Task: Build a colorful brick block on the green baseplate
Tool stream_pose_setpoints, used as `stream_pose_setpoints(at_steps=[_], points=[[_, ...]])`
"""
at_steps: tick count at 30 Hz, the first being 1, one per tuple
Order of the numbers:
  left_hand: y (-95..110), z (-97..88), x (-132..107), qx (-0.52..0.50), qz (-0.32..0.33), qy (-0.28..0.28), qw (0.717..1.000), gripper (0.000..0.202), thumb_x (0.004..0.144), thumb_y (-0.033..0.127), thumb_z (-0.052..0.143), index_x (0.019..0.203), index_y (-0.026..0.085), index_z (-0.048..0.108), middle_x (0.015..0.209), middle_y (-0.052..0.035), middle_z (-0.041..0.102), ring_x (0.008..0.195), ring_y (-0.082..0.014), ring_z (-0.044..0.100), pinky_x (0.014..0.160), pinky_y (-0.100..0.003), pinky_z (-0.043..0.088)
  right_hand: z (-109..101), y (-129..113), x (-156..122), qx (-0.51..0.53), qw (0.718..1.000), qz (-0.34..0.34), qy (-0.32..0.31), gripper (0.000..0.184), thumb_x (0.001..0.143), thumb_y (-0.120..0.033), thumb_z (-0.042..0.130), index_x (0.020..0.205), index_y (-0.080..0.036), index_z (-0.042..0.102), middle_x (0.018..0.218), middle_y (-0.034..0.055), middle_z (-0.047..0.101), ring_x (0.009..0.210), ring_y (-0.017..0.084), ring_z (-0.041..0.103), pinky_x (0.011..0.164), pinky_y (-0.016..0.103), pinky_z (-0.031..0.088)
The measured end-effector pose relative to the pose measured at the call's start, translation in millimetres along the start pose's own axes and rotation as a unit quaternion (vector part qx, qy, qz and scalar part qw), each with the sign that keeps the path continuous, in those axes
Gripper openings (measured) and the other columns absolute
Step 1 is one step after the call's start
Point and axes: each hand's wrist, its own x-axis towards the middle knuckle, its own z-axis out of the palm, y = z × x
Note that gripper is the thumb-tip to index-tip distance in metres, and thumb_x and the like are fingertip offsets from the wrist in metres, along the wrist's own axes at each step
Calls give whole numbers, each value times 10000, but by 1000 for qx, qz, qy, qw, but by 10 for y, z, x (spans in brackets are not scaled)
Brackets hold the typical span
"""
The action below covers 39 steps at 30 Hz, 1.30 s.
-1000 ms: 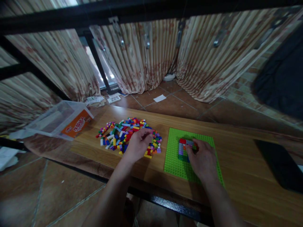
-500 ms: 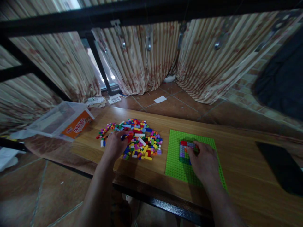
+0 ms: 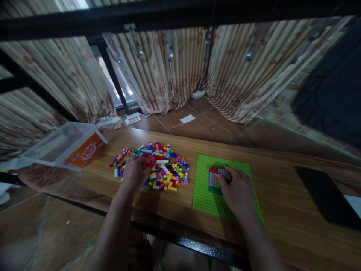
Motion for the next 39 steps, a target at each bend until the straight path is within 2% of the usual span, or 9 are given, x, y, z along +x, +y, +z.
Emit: stream_pose_setpoints(at_steps=[5,8,13,20,27,30,33,36,39], points=[[13,-79,28,-54,-32,0,998,147,747,208,594,834,196,712,1002,-101,663,960,-267,591,861,-379,458,-17,-19,10,2,1000,9,-4,496,826,-540,466,1073,-157,663,1051,154,659,989,320,599,911,494,455],[-14,-78,62,-191,-72,-22,979,147,734,261,605,820,176,690,806,-51,668,767,-204,607,731,-320,466,-6,-11,7,-1,1000,8,-1,474,827,-529,480,1075,-169,662,1057,143,657,999,314,597,920,491,454],[16,-85,71,-490,-79,-45,867,199,669,322,672,764,153,624,670,18,617,604,-108,539,602,-225,425,-5,-8,-7,15,1000,7,5,467,835,-537,494,1083,-178,657,1077,137,653,1019,307,595,936,482,456],[233,-170,-1,-597,-116,-108,786,350,630,292,731,933,137,646,676,36,601,578,-75,504,557,-195,387,-154,-240,-39,95,988,15,122,439,862,-538,489,1054,-185,666,1106,141,654,1073,305,576,974,488,434],[682,-27,-149,-580,5,-198,790,311,743,303,680,1010,148,652,865,-31,682,764,-138,604,709,-252,468,-62,-906,-211,432,899,72,-18,305,816,-471,605,961,-216,689,824,25,711,724,178,631,670,308,509],[858,53,-213,-584,60,-226,777,281,792,292,640,1032,148,621,930,-50,671,781,-138,599,720,-256,475,5,-1054,-218,506,857,70,-61,278,797,-461,630,899,-208,685,762,3,686,697,160,614,618,269,479],[967,142,-243,-579,82,-199,787,195,825,281,601,971,153,608,864,-28,641,775,-131,583,723,-245,466,31,-1091,-196,539,837,76,-59,264,790,-458,639,799,-196,667,653,-23,622,597,127,545,550,242,425],[1047,198,-266,-550,79,-156,817,163,869,317,540,860,162,588,776,-8,601,720,-127,561,678,-238,444,47,-1102,-194,551,830,79,-44,251,804,-442,631,775,-193,645,604,-41,567,539,106,481,515,229,382],[1122,184,-307,-439,59,-95,891,293,927,392,443,735,185,523,661,4,543,615,-130,519,582,-244,366,74,-1129,-222,544,834,83,-40,250,834,-437,598,784,-194,626,633,-34,572,564,111,488,535,231,388]])
